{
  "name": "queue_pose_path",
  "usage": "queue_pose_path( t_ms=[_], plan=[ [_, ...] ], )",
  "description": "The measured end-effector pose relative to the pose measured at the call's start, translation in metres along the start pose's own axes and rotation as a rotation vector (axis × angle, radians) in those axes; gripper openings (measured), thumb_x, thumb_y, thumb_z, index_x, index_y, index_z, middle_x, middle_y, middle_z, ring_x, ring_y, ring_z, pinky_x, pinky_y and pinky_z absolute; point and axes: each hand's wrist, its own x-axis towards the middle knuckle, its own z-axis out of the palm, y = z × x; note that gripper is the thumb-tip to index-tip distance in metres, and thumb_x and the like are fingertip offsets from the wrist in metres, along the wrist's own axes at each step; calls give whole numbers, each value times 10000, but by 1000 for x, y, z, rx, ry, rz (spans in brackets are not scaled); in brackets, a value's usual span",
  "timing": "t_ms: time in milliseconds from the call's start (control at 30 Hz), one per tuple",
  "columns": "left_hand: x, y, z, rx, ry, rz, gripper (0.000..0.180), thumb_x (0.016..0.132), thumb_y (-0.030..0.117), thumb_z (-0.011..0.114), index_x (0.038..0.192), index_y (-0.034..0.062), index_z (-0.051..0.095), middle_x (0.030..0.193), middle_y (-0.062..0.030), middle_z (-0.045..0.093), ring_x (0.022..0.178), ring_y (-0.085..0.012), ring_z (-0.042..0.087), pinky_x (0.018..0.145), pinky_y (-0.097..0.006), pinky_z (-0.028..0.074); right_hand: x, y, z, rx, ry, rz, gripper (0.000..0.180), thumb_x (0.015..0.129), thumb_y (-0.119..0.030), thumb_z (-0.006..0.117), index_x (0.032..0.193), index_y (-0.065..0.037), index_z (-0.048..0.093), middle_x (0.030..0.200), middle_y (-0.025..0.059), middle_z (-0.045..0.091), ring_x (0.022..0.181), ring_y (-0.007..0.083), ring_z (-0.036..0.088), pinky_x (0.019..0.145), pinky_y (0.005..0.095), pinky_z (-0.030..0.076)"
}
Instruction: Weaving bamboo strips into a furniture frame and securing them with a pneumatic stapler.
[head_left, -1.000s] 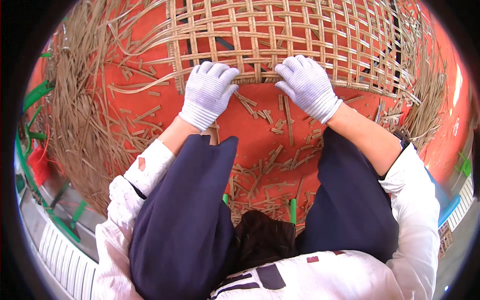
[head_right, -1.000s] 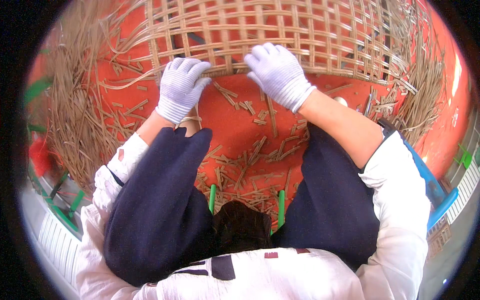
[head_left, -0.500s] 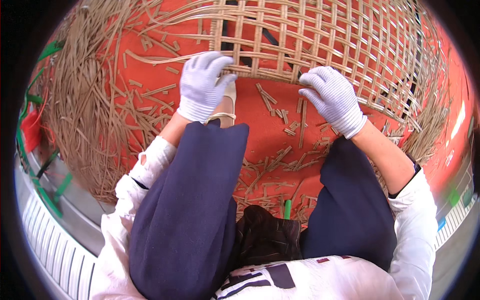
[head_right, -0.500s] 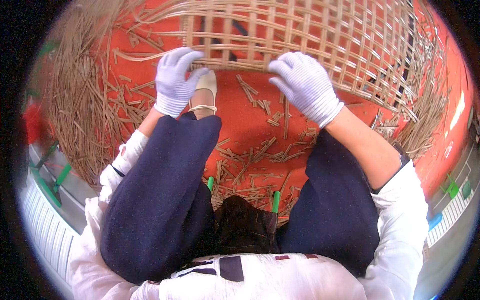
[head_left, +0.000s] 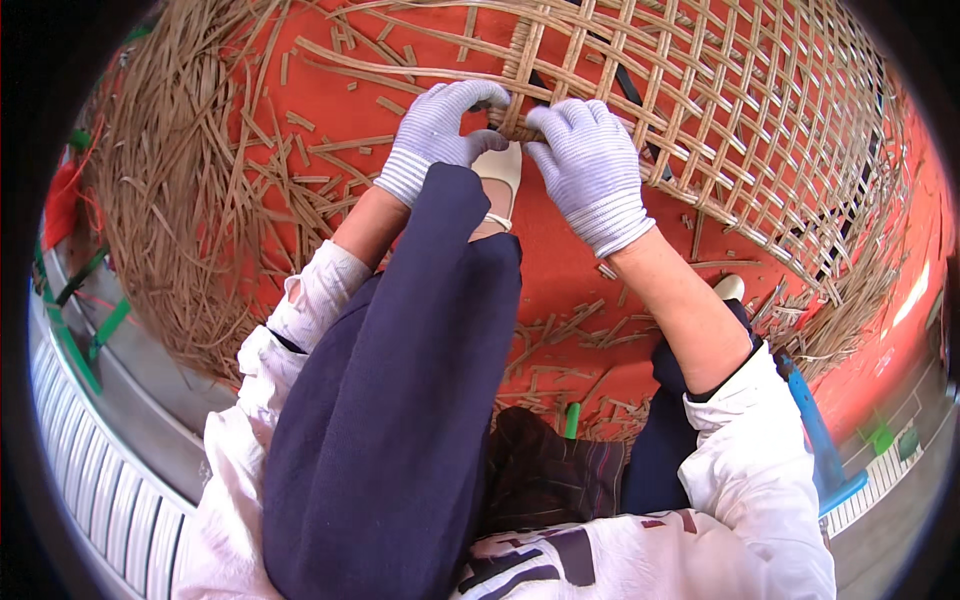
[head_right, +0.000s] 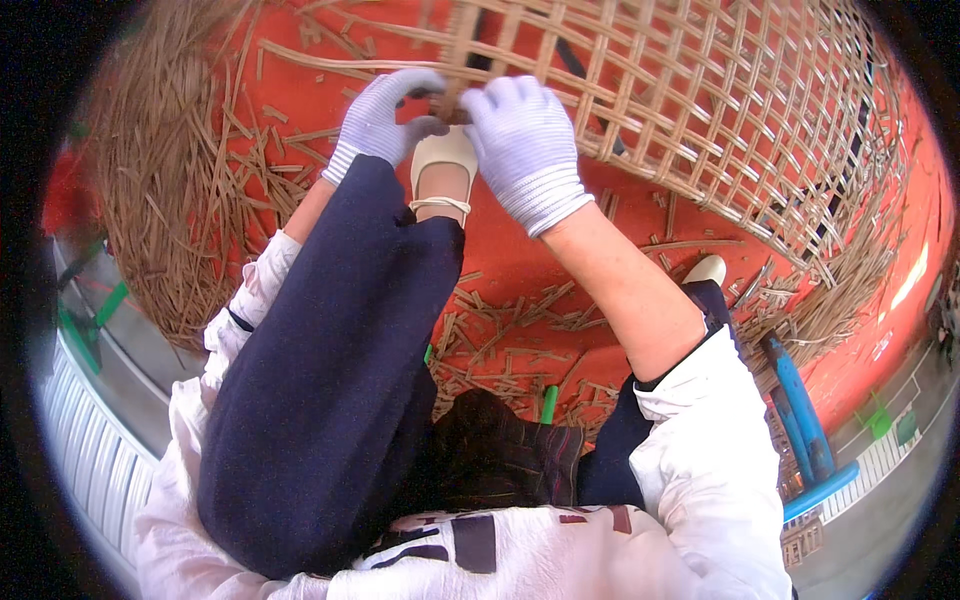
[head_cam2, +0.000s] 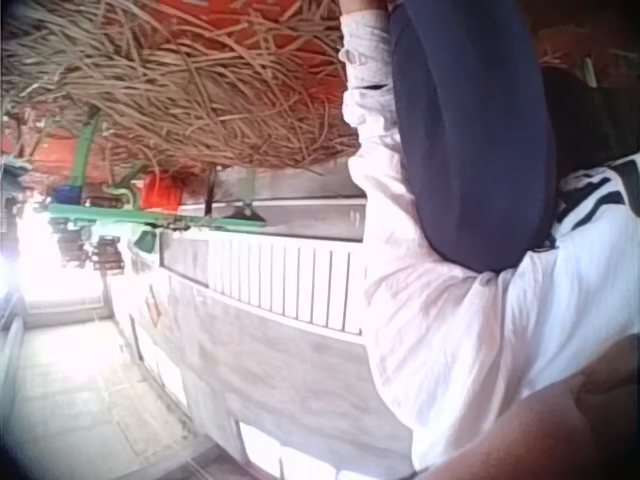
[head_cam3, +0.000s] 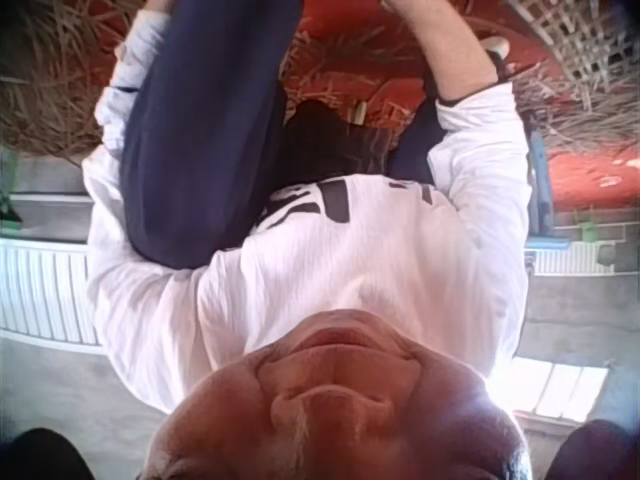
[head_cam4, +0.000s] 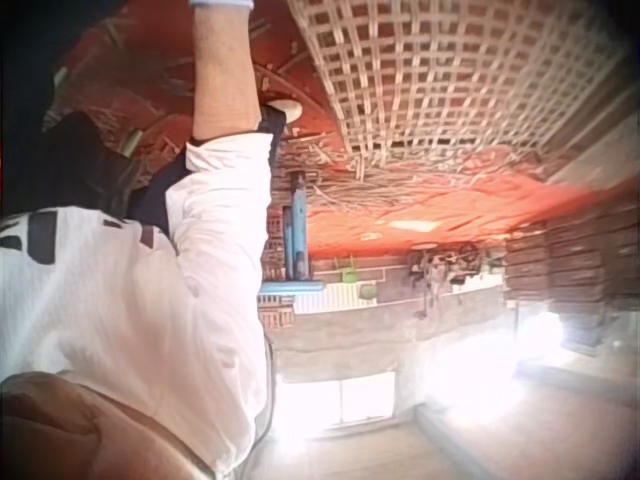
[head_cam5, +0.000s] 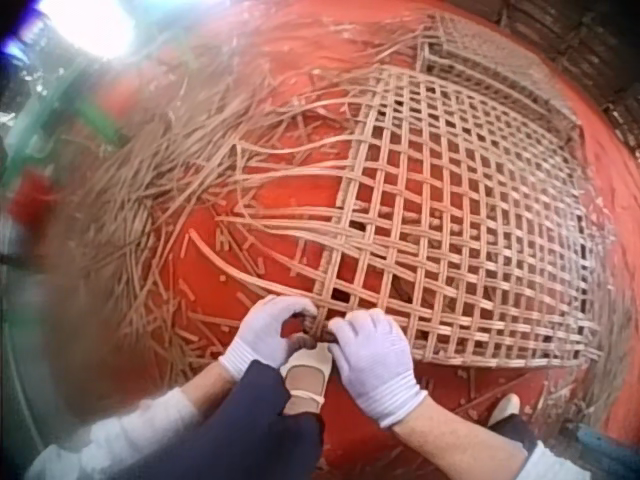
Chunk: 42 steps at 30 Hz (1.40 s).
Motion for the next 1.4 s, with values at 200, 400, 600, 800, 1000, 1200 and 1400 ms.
queue_pose_path(
  t_ms=[200,400,600,800,1000,1200,1400],
  plan=[
    [4,-7,1,31,-14,64,396,660,146,835,1020,105,674,1044,-80,686,1036,-287,617,941,-388,479,11,-8,11,-24,-9,51,252,756,-173,726,971,-83,628,943,95,580,926,292,563,818,411,481],
    [-2,-13,3,96,20,143,367,665,218,836,980,125,674,972,-56,680,986,-275,621,885,-395,481,7,-5,17,49,102,-54,186,755,-170,695,900,-88,612,898,95,568,888,290,557,774,411,471],
    [-9,-15,14,-10,101,72,382,649,203,850,977,120,673,967,-52,684,975,-271,638,863,-385,506,5,-9,20,-2,116,-26,182,768,-151,677,925,-101,599,899,88,570,887,285,557,761,408,465],
    [-15,-19,22,-171,153,-51,426,657,135,855,1035,98,661,1002,-79,697,927,-266,665,857,-370,534,4,-9,16,62,102,-42,202,779,-106,716,955,-70,623,915,115,595,879,316,571,792,420,482],
    [-25,-41,25,-667,0,-581,401,838,-26,693,1224,28,601,1151,-89,669,1057,-197,634,961,-331,510,3,-7,16,103,109,-49,162,806,-163,675,935,-95,606,880,96,574,860,290,575,760,411,474],
    [-24,-28,36,-606,8,-453,397,820,-23,711,1204,45,641,1098,-77,676,1021,-182,643,916,-312,523,4,-9,16,127,68,22,181,799,-175,706,927,-92,608,872,107,567,824,304,581,732,425,480],
    [-20,-17,34,-296,114,-304,345,743,75,792,1069,73,676,1007,-98,678,890,-235,680,815,-334,557,7,-11,18,138,125,-45,176,800,-174,712,923,-100,611,860,102,569,816,298,588,719,414,489]
  ],
)
